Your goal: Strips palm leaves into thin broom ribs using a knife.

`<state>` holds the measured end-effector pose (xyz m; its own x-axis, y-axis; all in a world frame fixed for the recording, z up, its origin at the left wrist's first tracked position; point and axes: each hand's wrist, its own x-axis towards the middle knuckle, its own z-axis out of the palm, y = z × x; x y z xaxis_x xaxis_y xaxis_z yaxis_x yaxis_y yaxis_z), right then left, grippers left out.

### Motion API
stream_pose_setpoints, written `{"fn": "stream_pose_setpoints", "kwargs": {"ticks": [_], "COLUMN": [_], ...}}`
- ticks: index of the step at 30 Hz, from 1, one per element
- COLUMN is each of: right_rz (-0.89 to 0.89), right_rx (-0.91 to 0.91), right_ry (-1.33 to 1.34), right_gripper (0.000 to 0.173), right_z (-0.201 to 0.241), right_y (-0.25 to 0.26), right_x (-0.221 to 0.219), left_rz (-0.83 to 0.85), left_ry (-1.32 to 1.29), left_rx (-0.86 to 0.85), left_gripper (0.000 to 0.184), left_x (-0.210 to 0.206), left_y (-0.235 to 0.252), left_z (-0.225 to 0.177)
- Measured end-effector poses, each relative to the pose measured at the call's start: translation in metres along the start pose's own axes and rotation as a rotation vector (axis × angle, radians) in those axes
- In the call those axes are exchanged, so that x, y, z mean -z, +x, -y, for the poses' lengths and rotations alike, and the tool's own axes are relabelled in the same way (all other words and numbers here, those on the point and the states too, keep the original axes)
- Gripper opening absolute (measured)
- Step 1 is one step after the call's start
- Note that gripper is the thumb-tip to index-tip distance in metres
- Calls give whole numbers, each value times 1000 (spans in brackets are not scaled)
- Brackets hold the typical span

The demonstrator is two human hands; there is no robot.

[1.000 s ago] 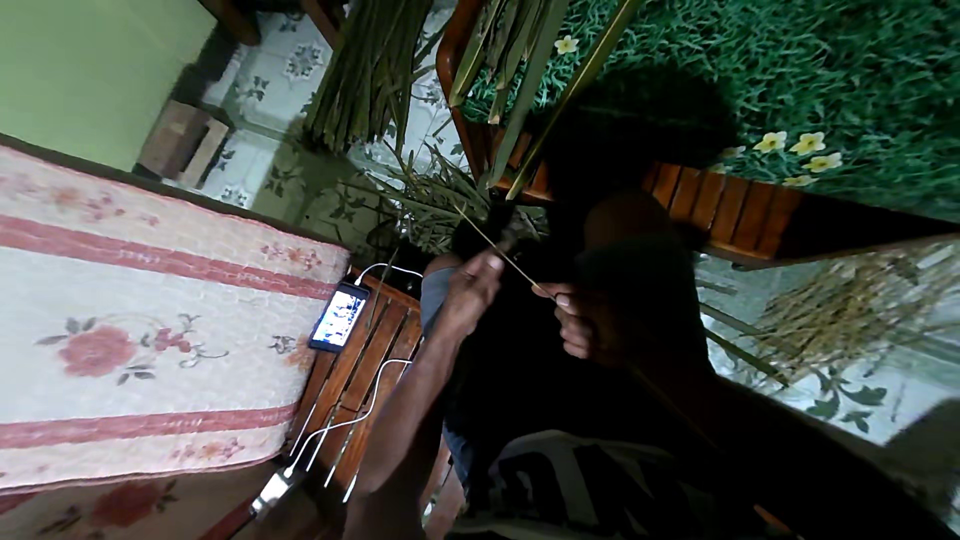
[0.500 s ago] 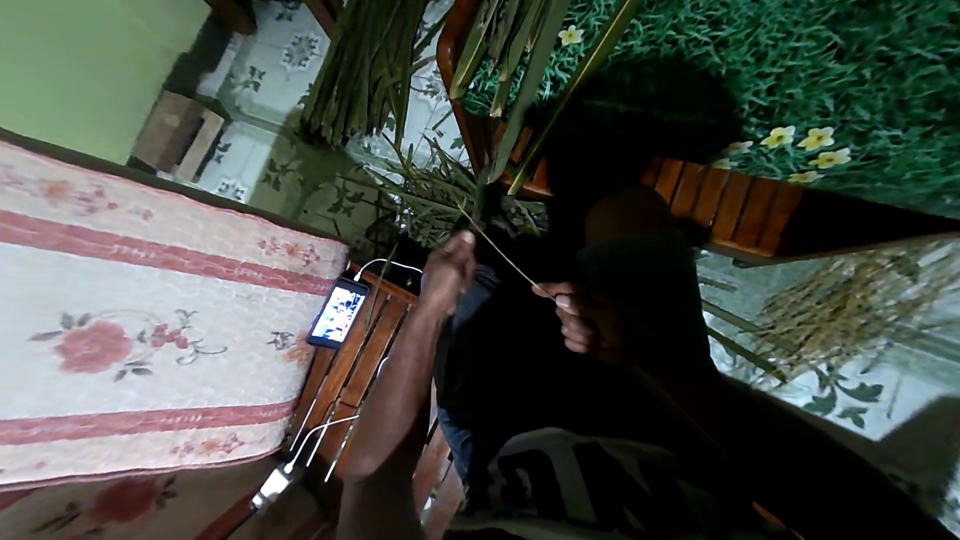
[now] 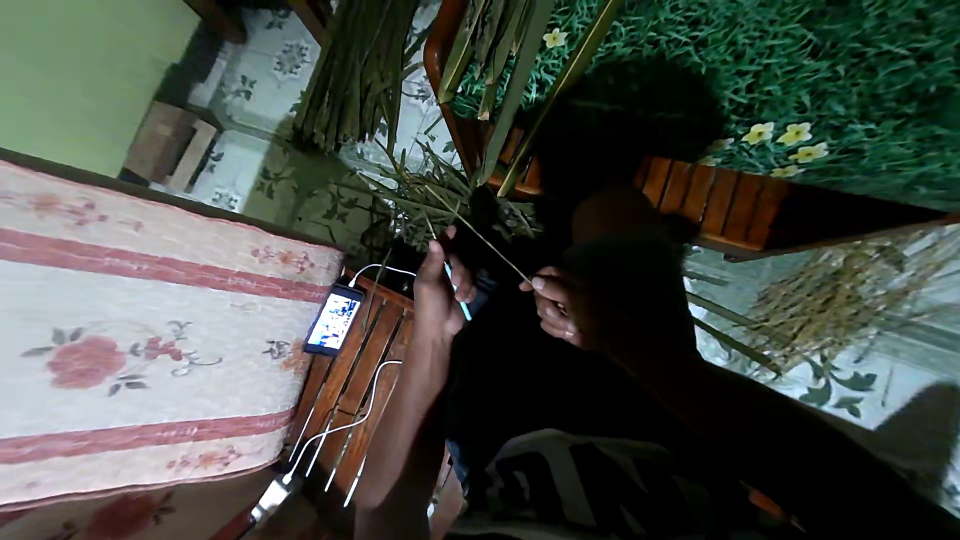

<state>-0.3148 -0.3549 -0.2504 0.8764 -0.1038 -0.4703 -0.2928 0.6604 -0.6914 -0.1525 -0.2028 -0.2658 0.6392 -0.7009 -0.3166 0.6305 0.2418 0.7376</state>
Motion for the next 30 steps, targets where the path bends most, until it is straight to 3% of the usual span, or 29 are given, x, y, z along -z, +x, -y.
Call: {"fn": "stream_pose_setpoints", "kwargs": {"ticks": [4, 10, 16, 22, 24, 26, 30], "right_rz": [56, 71, 51, 40, 46, 43, 44], "right_rx": [-16, 66, 58, 44, 39, 24, 53], "right_ry": [-83, -454, -229, -170, -161, -189, -245], "right_gripper": [21, 32, 26, 22, 25, 27, 28], "right_z": [1, 4, 0, 4, 4, 4, 3], "right_y": [3, -6, -3, -2, -8, -12, -12], "right_x": [-1, 1, 1, 2, 4, 4, 4], "left_rz": [220, -50, 273, 237, 161, 82, 171], "left_ry": [153, 183, 417, 467, 493, 434, 437], "left_rx": [121, -46, 110, 76, 36, 14, 98], "left_gripper": [43, 33, 48, 43, 32, 33, 37], "left_x": [-13, -3, -17, -22, -19, -6, -14], "left_y": [-14, 3, -24, -26, -25, -15, -20], "left_z": [9, -20, 13, 18, 14, 6, 1]}}
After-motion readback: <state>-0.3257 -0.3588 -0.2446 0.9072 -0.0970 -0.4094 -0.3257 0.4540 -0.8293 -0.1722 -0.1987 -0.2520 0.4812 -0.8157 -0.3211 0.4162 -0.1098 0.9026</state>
